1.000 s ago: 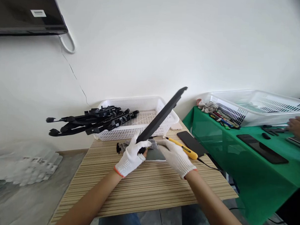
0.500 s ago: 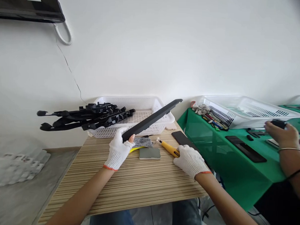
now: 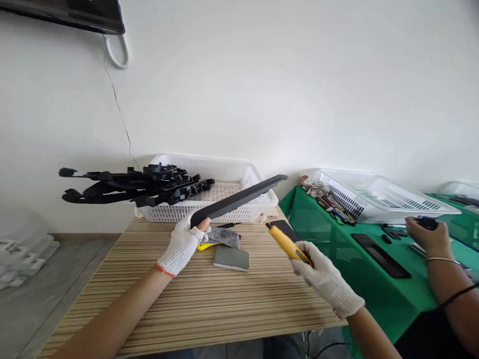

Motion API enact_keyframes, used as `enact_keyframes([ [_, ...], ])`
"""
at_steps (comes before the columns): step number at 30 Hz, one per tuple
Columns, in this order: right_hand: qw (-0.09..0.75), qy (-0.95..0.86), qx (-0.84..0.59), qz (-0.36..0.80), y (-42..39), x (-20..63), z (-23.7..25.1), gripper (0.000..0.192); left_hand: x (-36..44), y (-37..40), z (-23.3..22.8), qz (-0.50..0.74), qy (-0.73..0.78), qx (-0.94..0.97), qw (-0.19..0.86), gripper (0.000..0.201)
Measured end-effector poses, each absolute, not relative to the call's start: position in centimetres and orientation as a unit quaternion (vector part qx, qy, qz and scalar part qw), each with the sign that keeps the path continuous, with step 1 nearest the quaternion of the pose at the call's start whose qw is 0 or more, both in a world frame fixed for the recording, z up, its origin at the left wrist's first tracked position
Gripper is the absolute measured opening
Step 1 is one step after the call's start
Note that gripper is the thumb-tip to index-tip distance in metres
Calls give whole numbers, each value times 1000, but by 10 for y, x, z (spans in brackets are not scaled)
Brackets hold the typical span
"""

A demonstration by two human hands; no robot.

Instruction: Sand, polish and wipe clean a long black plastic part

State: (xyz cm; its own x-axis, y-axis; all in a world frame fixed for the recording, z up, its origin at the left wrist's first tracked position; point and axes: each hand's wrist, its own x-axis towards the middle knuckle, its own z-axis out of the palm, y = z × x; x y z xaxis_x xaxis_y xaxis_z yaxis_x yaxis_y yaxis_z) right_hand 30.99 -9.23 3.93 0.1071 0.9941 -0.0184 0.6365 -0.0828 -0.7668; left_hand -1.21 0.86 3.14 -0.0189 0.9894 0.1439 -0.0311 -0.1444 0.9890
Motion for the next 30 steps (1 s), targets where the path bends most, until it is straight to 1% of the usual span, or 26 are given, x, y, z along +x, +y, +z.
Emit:
enact_keyframes([
  [2, 395, -557, -613, 397, -94, 304, 51, 38, -13, 5, 31, 547, 457, 537, 451, 52],
  [5, 530, -442, -491, 533, -87, 293, 68, 48, -13, 1, 30, 545, 478, 582, 370, 50],
  [7, 602, -337, -381, 616, -76, 288, 77, 46, -13, -3, 32, 535, 498, 613, 302, 49],
  [9, 639, -243, -274, 676, -65, 288, 84, 40, -11, -6, 35, 522, 505, 631, 273, 49],
  [11, 648, -190, -206, 709, -57, 289, 88, 36, -11, -7, 37, 514, 502, 634, 286, 51],
  [14, 633, -210, -165, 727, -53, 288, 89, 36, -11, -4, 35, 516, 489, 625, 323, 55],
  [16, 626, -272, -165, 712, -55, 285, 89, 33, -12, -2, 32, 520, 487, 616, 335, 58],
  [20, 597, -377, -224, 672, -61, 277, 93, 19, -12, -2, 31, 517, 488, 619, 335, 59],
  [23, 580, -376, -247, 679, -62, 274, 99, 23, -11, -4, 34, 515, 489, 622, 329, 58],
  [26, 592, -345, -271, 676, -60, 271, 105, 30, -12, -4, 35, 513, 488, 625, 328, 57],
  [28, 601, -332, -316, 654, -58, 267, 107, 39, -12, -2, 34, 515, 486, 625, 329, 57],
  [30, 596, -343, -398, 607, -57, 262, 105, 48, -13, -1, 31, 514, 485, 628, 325, 56],
])
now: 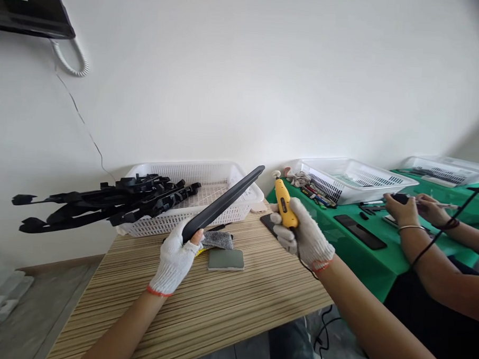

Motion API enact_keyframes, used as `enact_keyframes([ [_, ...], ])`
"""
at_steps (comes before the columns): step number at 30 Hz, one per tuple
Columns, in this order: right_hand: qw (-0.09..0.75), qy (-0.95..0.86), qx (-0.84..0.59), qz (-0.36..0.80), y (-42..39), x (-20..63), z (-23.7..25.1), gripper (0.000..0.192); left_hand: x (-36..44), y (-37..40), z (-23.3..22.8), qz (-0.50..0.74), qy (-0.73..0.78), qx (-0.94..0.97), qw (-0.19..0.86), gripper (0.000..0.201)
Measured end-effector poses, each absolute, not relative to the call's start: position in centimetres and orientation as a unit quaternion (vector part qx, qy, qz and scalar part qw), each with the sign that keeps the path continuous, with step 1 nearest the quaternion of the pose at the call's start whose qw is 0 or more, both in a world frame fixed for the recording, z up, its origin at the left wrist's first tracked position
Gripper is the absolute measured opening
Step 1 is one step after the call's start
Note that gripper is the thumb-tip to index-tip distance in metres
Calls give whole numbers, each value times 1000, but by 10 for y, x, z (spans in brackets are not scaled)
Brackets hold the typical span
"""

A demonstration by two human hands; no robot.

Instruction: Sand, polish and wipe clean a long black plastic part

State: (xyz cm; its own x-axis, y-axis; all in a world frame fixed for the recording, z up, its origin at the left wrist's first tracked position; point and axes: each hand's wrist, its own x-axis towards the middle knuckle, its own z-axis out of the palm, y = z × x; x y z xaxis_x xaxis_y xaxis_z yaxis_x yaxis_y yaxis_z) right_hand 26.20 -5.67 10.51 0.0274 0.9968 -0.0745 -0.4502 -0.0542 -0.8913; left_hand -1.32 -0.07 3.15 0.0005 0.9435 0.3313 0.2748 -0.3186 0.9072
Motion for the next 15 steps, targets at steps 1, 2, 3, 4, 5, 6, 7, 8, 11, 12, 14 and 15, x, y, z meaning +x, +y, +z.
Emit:
enact_keyframes([
  [1, 588, -359, -448, 569, -56, 259, 103, 52, -14, 0, 30, 513, 485, 631, 322, 55],
  [2, 577, -383, -500, 521, -56, 257, 102, 55, -14, 1, 29, 511, 485, 634, 320, 54],
  [3, 563, -409, -551, 462, -57, 255, 100, 56, -14, 1, 28, 510, 484, 635, 320, 54],
  [4, 545, -436, -599, 393, -57, 253, 99, 55, -14, 2, 28, 510, 484, 635, 321, 55],
  [5, 522, -462, -644, 315, -57, 252, 98, 54, -14, 2, 28, 511, 483, 634, 323, 56],
  [6, 492, -487, -683, 233, -57, 250, 98, 52, -14, 2, 27, 511, 482, 634, 324, 57],
  [7, 455, -511, -712, 160, -57, 249, 98, 50, -14, 2, 27, 511, 482, 634, 324, 58],
  [8, 415, -531, -732, 103, -56, 248, 98, 48, -14, 1, 27, 509, 483, 636, 322, 58],
  [11, 334, -574, -747, 35, -55, 246, 97, 43, -15, 1, 27, 504, 488, 642, 309, 56],
  [12, 327, -576, -749, 31, -55, 245, 96, 43, -15, 1, 27, 504, 489, 643, 305, 56],
  [14, 334, -563, -756, 18, -55, 246, 91, 46, -16, 2, 27, 503, 490, 646, 297, 55],
  [15, 342, -553, -760, 8, -55, 247, 88, 47, -16, 2, 27, 502, 491, 648, 295, 55],
])
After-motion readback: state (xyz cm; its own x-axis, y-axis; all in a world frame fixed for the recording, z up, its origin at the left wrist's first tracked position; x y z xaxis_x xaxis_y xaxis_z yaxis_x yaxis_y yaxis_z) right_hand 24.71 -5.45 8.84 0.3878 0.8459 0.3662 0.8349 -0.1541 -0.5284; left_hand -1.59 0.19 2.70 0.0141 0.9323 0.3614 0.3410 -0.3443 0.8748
